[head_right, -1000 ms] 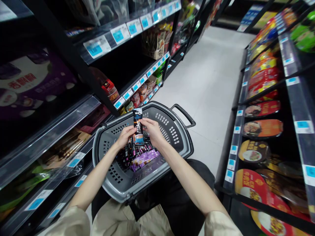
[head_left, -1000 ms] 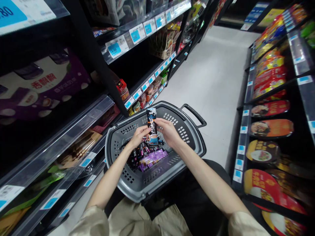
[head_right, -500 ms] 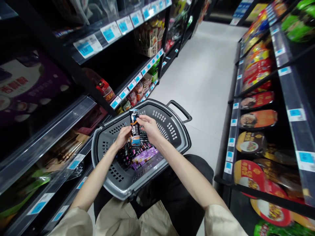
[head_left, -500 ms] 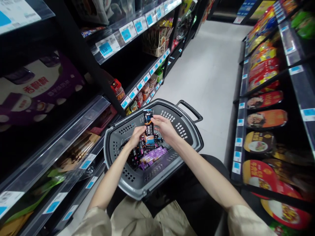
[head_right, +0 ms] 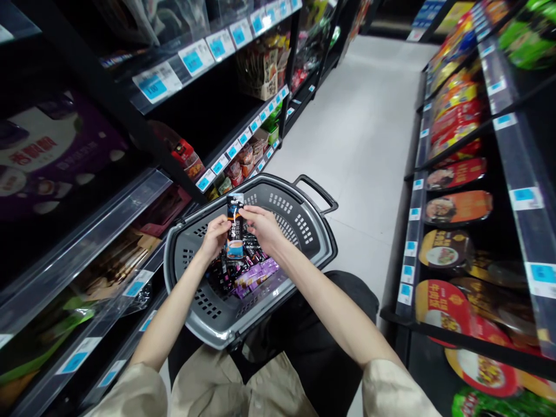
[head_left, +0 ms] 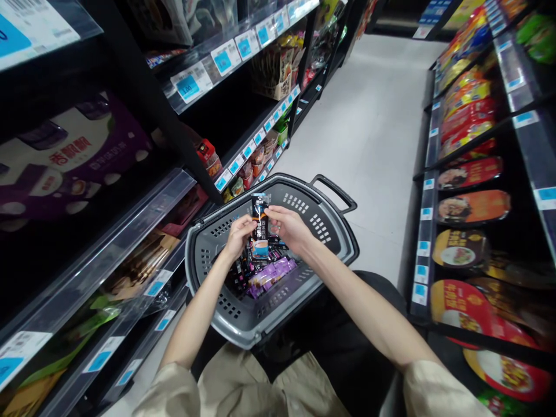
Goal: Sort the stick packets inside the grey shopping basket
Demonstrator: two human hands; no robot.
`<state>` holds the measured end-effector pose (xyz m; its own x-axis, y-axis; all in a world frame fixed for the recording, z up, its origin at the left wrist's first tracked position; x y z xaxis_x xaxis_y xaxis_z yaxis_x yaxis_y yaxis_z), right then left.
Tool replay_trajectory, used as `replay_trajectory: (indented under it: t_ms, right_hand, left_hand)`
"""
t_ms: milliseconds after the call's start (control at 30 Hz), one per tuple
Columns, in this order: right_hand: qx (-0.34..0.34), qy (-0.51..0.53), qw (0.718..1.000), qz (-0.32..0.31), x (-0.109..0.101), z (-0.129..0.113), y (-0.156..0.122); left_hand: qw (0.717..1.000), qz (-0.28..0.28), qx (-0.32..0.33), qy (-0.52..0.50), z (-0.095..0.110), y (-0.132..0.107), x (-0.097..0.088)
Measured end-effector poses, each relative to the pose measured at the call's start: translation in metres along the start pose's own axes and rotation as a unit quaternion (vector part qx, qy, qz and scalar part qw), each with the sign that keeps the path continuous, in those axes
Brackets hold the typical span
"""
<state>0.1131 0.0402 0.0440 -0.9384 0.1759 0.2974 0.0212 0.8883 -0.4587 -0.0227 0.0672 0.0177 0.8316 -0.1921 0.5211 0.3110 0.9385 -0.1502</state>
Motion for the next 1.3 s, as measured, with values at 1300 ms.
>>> replay_trajectory:
  t_ms: [1300]
  right_hand:
    - [-0.047, -0.086, 0.995, 0.003, 0.015, 0.002, 0.013]
  left_hand:
    - [0.996, 0.081, 0.032, -0.026, -0.005, 0.003, -0.022]
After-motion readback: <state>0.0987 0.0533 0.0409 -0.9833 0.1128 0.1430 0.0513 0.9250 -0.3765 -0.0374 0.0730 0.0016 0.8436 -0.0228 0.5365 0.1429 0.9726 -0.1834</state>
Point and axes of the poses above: each hand's wrist, its own y-axis towards the middle knuckle, its own x-axis out of the palm, z = x × y, the point moved 9 cm from there along y, towards the middle knuckle, and after that the axes turned 13 degrees about -y, right-handed, at the moved point
